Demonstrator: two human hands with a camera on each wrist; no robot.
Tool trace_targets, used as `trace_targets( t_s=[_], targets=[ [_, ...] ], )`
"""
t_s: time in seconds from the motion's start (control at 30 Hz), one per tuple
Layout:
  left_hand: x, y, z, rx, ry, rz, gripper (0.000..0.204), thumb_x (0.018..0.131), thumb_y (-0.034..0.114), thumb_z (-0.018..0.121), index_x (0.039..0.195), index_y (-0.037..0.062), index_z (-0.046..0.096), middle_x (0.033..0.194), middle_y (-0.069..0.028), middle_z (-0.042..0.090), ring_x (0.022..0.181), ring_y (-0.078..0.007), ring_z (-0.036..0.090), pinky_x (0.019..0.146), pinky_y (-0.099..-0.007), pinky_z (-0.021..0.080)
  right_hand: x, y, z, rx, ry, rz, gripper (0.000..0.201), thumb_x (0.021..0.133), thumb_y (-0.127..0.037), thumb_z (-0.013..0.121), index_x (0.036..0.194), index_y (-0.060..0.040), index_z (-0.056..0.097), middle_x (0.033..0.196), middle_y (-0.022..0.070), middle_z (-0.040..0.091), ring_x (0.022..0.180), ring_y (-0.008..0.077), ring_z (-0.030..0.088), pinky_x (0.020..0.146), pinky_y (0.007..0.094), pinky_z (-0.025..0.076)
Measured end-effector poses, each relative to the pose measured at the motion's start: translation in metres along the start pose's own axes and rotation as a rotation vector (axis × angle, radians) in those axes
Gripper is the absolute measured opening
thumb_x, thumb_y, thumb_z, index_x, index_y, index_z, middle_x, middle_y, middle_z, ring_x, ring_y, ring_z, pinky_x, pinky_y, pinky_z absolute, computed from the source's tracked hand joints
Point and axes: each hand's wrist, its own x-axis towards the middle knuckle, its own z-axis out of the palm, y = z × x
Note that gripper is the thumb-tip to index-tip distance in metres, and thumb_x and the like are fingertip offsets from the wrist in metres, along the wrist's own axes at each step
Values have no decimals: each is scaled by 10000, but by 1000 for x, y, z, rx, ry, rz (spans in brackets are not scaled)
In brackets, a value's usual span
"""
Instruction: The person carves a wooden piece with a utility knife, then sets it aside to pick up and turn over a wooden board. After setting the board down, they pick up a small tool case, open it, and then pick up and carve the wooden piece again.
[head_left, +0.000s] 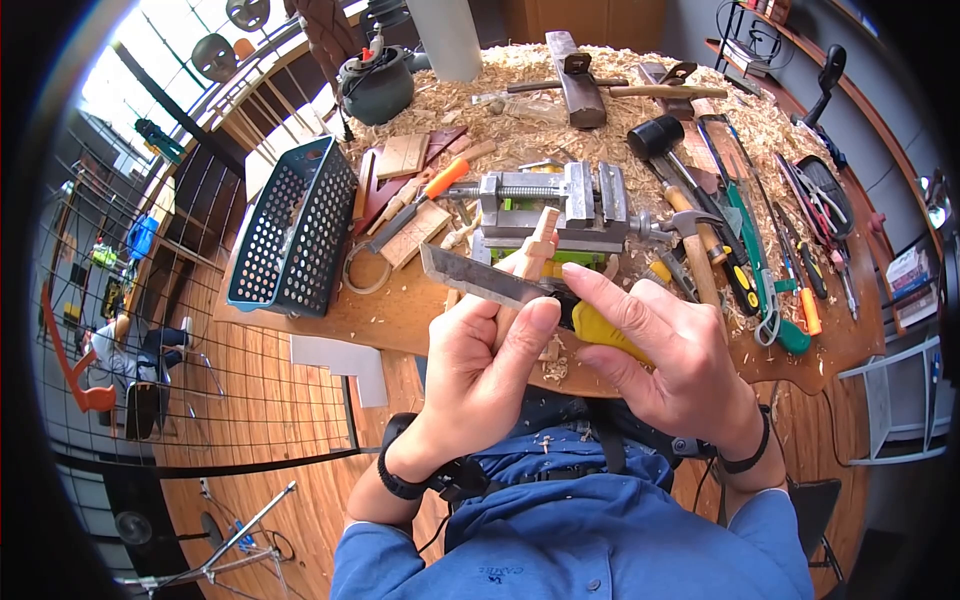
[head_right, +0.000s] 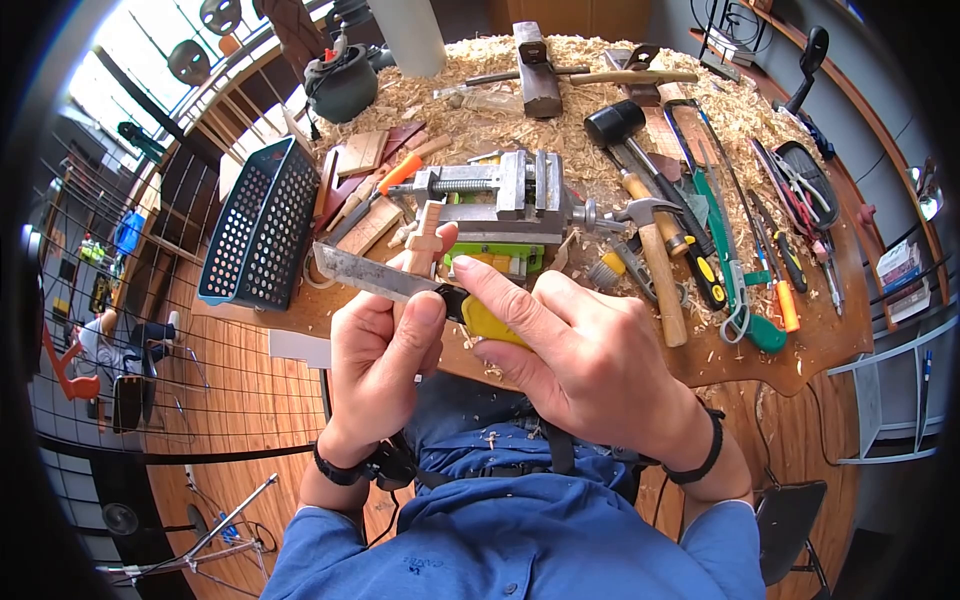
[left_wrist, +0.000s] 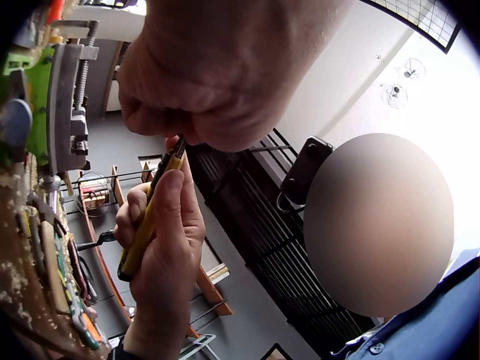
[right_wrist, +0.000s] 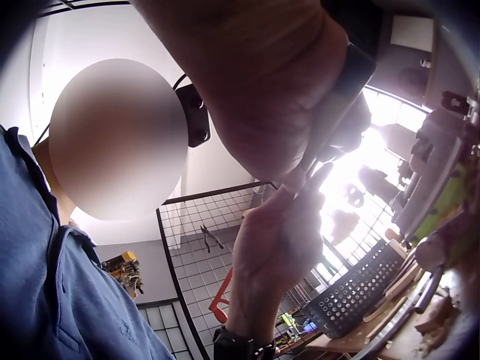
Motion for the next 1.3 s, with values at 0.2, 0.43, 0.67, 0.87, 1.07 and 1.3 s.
trace_targets(
  t_s=[0.2,0.43,0.67,0.87,1.07,1.3],
  targets=[
    [0,-1,5,97,74,52,406,1054,106,621,1419,-55,545,969,28,653,817,-6,516,692,-171,423,0,1,1,-33,9,-1,615,877,-186,785,1436,-22,588,752,108,552,601,265,545,539,394,465],
    [5,-13,-5,338,121,176,203,1016,126,693,1084,-65,698,728,52,590,686,-15,478,607,-202,412,0,0,0,-63,4,18,604,876,-182,788,1429,-33,595,776,117,575,622,274,574,559,393,489],
    [0,-1,3,211,37,63,491,1076,177,587,1488,-71,488,1093,5,665,819,18,447,715,-156,379,0,-1,-2,-3,-27,34,594,887,-172,779,1429,-18,589,788,122,585,634,284,578,570,395,486],
    [0,-6,-1,266,47,77,465,1039,55,602,1455,-111,476,1544,-205,487,1280,-142,507,1072,-293,414,-2,5,4,-27,31,0,604,881,-216,779,1446,-96,602,730,65,532,547,235,570,495,380,480],
    [-2,2,4,327,91,121,534,1018,47,640,1498,-92,451,1341,-153,649,967,-90,576,881,-244,485,-1,6,6,-37,56,-25,607,880,-215,780,1449,-103,601,737,59,527,546,226,565,494,373,485],
    [1,0,3,489,107,220,538,1004,58,673,1489,-78,483,1097,-66,708,802,-33,512,742,-196,472,-1,-1,-2,-52,-21,15,609,872,-158,788,1430,-22,587,788,124,595,639,281,582,562,395,487]
  ],
)
